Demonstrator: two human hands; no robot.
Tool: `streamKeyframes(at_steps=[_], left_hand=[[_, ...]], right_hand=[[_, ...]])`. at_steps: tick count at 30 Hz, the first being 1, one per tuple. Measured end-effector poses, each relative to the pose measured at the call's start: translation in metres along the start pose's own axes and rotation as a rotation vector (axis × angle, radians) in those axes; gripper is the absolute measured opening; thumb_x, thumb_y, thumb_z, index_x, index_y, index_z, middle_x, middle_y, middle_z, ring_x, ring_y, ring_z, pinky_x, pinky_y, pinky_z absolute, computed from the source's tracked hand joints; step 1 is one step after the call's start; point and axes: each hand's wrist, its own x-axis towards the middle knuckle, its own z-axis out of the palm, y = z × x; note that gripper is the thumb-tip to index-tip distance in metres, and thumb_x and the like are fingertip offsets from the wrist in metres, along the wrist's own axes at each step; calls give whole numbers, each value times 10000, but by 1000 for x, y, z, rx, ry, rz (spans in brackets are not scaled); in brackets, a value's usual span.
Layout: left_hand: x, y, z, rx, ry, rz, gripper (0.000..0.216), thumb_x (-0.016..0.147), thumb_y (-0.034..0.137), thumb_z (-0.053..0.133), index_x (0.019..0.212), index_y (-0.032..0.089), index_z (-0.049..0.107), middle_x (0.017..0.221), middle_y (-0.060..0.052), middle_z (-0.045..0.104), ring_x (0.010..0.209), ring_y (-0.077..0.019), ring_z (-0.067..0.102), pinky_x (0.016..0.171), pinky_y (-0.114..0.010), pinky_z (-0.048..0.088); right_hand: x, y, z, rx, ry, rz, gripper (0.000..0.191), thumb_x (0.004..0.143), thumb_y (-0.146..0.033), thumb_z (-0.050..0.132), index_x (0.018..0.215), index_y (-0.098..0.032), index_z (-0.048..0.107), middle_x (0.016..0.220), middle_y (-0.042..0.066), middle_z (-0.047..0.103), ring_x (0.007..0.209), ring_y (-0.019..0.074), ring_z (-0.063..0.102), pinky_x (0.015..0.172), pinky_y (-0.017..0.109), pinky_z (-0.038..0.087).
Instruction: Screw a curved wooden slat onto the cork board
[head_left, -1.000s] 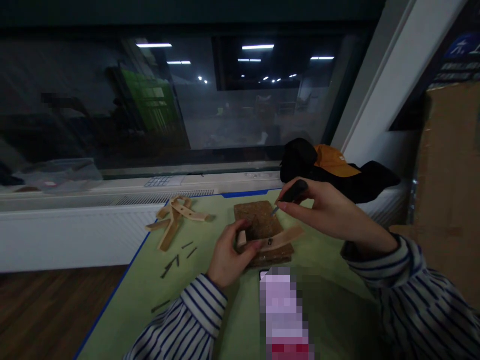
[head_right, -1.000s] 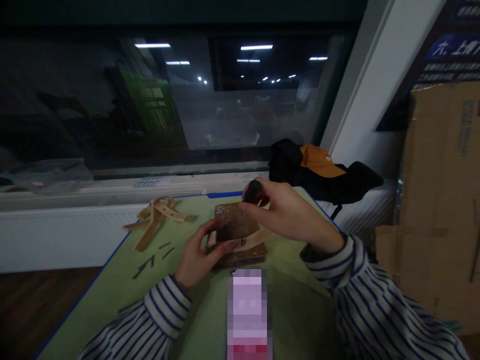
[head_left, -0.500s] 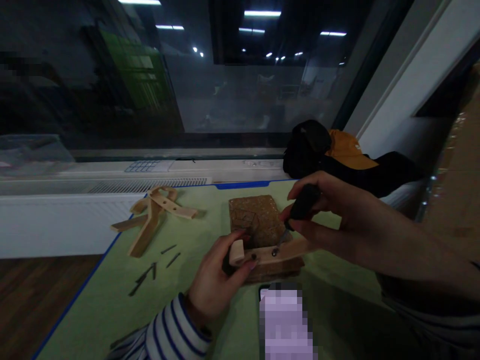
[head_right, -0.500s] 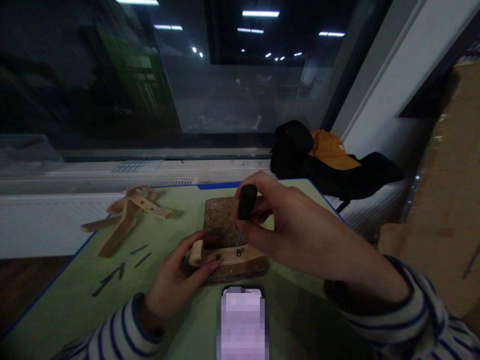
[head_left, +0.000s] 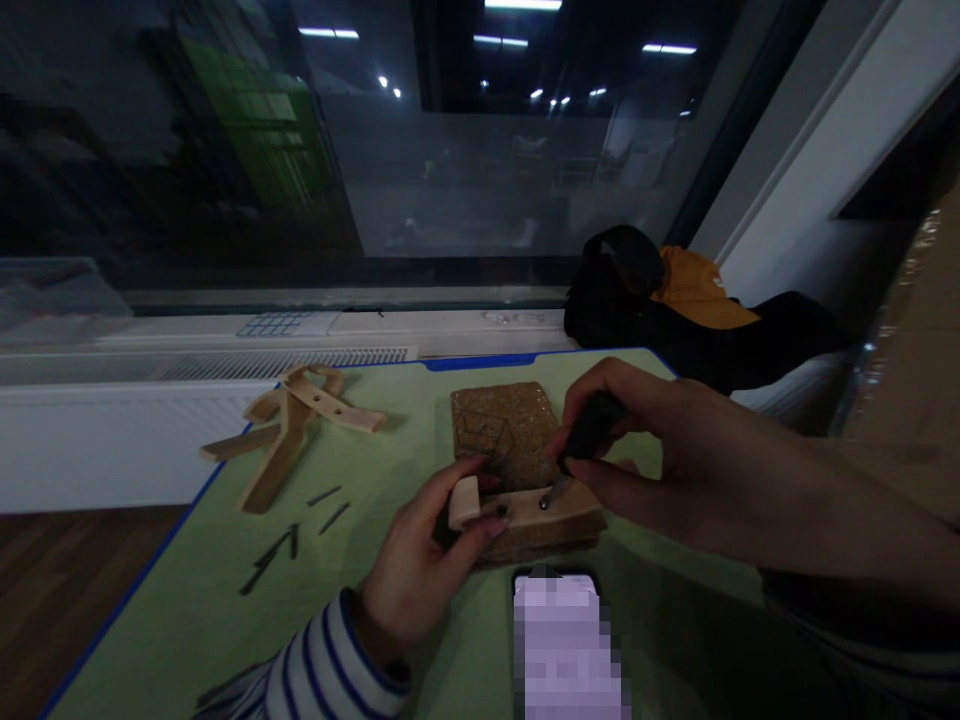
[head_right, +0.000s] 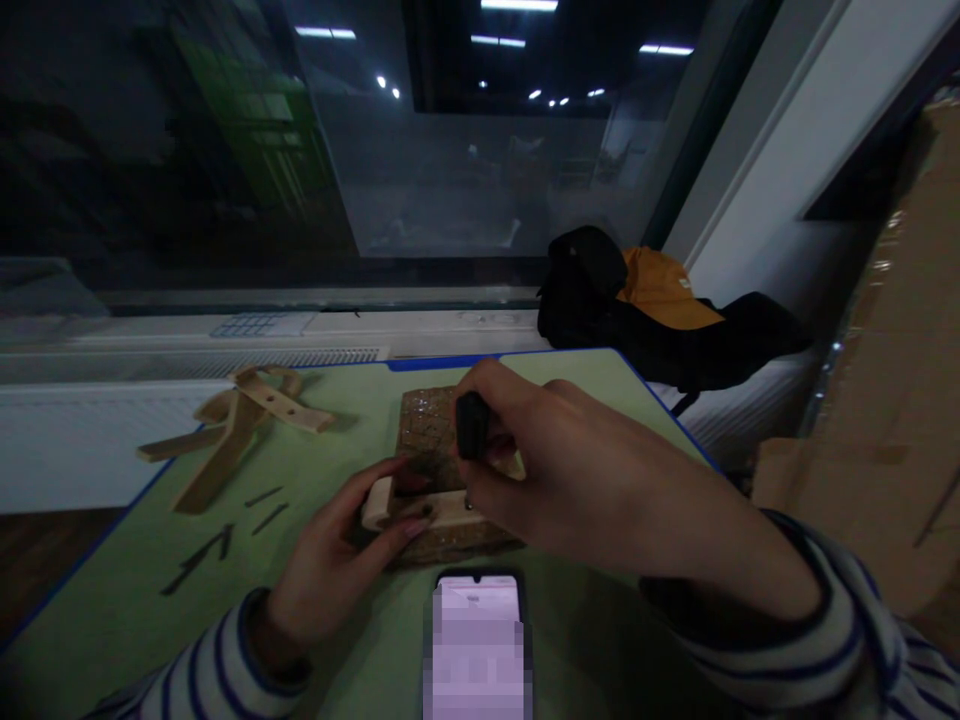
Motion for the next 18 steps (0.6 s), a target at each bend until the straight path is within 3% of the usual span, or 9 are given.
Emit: streamKeyframes(at_steps=[18], left_hand=[[1, 0, 1, 4, 10, 8, 439, 774, 273, 646, 1182, 253, 488, 1062, -15, 662, 974, -164, 621, 872, -292, 494]], right_hand=[[0, 2, 7, 1, 32, -38, 209, 735, -183, 581, 932, -231, 530, 835, 5, 656, 711, 166, 626, 590, 245, 462]])
